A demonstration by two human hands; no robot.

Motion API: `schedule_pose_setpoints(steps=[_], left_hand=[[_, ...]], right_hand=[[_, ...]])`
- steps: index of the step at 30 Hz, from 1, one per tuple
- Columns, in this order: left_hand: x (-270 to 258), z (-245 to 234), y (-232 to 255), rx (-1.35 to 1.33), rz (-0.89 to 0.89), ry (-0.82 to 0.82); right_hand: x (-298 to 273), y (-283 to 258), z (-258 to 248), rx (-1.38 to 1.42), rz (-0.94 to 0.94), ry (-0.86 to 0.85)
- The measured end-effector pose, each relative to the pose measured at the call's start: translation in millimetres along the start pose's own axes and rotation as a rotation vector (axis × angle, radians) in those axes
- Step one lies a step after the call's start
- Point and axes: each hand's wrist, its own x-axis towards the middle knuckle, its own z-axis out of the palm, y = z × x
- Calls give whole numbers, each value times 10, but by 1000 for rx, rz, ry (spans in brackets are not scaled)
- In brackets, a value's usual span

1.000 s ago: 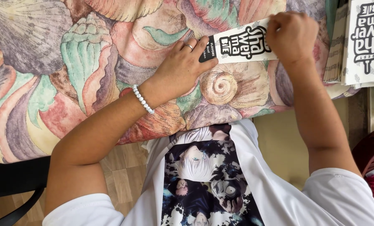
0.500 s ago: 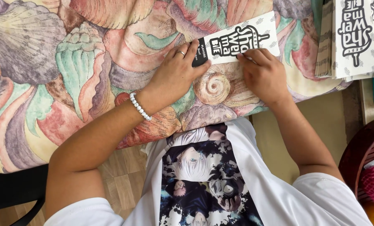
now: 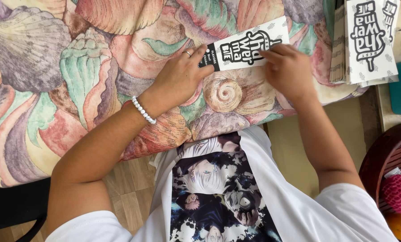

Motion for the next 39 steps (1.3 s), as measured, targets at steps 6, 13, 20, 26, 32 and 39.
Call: schedule_pose_setpoints(steps=[6,13,20,26,32,39], left_hand=[[-35,11,48,-9,-3,4],[10,-199,83,-45,-44,-189],[7,-179,71,25,5,-49],[376,-147,106,-7,-133,-163],[609,-1,33,51,-289,-176],[617,82,-77,-137,-371,-200]], right_hand=[[633,-664,330,74,-186,158],[580,-232,210,337,99,-16],[99,782,227,-84,368,-1],[425,110,152,53,77,29],[753,-168,202,202,-133,-270],[851,-68,184,247,-100,-310]])
